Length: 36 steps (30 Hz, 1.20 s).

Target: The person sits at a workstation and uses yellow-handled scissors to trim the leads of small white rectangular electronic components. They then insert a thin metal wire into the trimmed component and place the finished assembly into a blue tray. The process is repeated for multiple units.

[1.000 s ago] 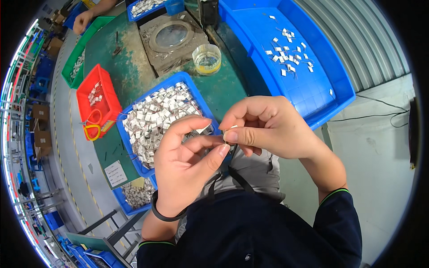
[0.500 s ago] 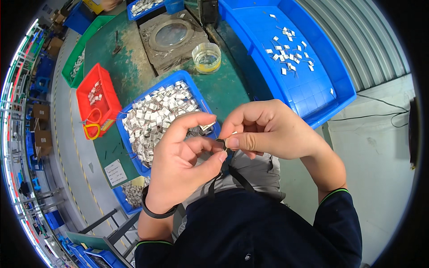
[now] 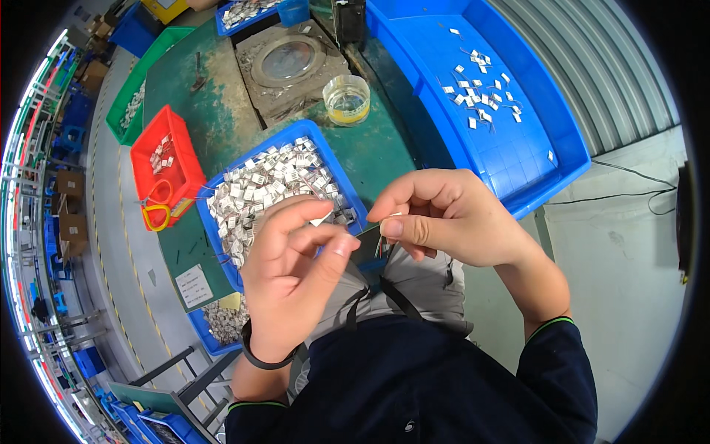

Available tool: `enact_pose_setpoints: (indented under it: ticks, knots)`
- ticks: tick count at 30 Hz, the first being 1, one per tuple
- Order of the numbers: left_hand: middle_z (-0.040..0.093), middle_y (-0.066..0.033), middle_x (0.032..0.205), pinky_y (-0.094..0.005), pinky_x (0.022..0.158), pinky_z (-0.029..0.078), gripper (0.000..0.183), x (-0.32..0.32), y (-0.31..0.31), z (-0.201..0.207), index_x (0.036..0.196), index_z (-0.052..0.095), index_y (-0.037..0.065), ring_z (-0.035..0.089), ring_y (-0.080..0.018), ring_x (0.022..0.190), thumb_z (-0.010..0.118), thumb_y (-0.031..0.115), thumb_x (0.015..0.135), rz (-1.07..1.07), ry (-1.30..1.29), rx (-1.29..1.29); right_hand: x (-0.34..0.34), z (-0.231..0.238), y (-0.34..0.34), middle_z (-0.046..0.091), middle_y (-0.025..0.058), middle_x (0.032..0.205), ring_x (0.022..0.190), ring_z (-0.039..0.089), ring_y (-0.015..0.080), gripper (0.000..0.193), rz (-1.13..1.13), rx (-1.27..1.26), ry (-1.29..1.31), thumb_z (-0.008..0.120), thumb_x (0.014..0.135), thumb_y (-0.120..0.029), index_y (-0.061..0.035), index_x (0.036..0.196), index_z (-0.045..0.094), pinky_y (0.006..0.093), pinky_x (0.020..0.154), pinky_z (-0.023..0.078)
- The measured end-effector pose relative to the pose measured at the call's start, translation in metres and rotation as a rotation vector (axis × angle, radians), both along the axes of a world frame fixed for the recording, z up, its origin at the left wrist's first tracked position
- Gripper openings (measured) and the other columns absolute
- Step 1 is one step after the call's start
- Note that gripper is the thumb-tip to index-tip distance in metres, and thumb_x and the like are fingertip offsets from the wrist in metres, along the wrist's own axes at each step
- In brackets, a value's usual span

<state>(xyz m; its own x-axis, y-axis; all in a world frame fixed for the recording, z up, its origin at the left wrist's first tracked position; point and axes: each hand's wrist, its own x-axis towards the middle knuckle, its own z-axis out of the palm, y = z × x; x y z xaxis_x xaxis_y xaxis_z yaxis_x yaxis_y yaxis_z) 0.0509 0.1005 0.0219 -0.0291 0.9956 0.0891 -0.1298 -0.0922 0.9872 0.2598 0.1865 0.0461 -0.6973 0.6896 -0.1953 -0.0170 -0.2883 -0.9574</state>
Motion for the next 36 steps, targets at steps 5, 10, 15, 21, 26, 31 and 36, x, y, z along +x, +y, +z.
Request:
enact_pose_setpoints:
  ticks: [5,10,15,21,26,31,36]
  knots:
    - [0.049,-0.0105,0.127,-0.0242,0.078,0.053,0.044,0.010,-0.001,0.004,0.127,0.051,-0.001,0.067,-0.0158,0.096,0.068,-0.008,0.088,-0.060,-0.147,-0.196,-0.003,0.001,-0.001,0.065,-0.0003,0.084,0.064,0.053,0.0043,0.012,0.015,-0.006,-0.030,0.065,0.096,-0.007,0.0009,0.104,0.067,0.0206,0.057,0.044]
    - [0.054,-0.0070,0.121,-0.0209,0.073,0.052,0.044,0.009,0.001,0.003,0.128,0.051,0.000,0.066,-0.0124,0.094,0.069,-0.007,0.088,-0.088,-0.174,-0.254,-0.003,0.003,-0.002,0.064,-0.0008,0.081,0.063,0.053,0.0043,0.012,0.020,-0.021,-0.052,0.065,0.096,-0.008,0.0008,0.104,0.067,0.0206,0.056,0.044]
    - [0.055,-0.0069,0.118,-0.0217,0.074,0.052,0.044,0.007,0.001,0.001,0.127,0.050,0.000,0.066,-0.0114,0.095,0.069,-0.007,0.088,-0.090,-0.163,-0.238,-0.001,0.003,-0.001,0.063,-0.0007,0.080,0.062,0.053,0.0042,0.012,0.040,-0.041,-0.067,0.065,0.096,-0.008,0.0009,0.104,0.068,0.0204,0.056,0.044]
    - [0.055,-0.0104,0.118,-0.0245,0.080,0.052,0.041,0.004,0.001,0.006,0.126,0.052,-0.001,0.066,-0.0148,0.095,0.067,-0.009,0.088,-0.037,-0.030,-0.115,0.001,0.003,-0.001,0.064,-0.0006,0.083,0.064,0.054,0.0041,0.013,0.076,-0.042,-0.080,0.065,0.096,-0.008,0.0009,0.105,0.067,0.0204,0.056,0.045]
    - [0.059,-0.0131,0.111,-0.0269,0.080,0.052,0.016,-0.012,-0.001,-0.002,0.111,0.062,-0.002,0.066,-0.0174,0.091,0.061,-0.002,0.095,-0.012,0.196,0.150,0.000,-0.001,-0.009,0.060,-0.0011,0.080,0.066,0.056,0.0039,0.010,-0.167,-0.010,0.002,0.064,0.095,-0.004,-0.0018,0.102,0.058,0.0197,0.055,0.044]
    - [0.063,-0.0130,0.107,-0.0269,0.080,0.053,0.014,-0.001,-0.011,-0.002,0.109,0.060,-0.003,0.066,-0.0159,0.090,0.060,-0.004,0.095,0.040,0.125,0.074,-0.011,-0.011,-0.010,0.066,0.0080,0.088,0.065,0.061,0.0083,0.013,-0.318,0.132,0.118,0.065,0.095,-0.004,-0.0029,0.100,0.054,0.0204,0.051,0.046]
    - [0.065,-0.0142,0.101,-0.0287,0.080,0.054,0.021,0.007,-0.015,-0.003,0.107,0.050,0.001,0.066,-0.0173,0.089,0.061,-0.009,0.093,0.025,0.007,0.006,-0.023,-0.017,-0.016,0.065,0.0094,0.099,0.082,0.066,0.0110,0.016,-0.282,0.075,0.090,0.065,0.095,-0.003,0.0008,0.108,0.057,0.0235,0.065,0.053]
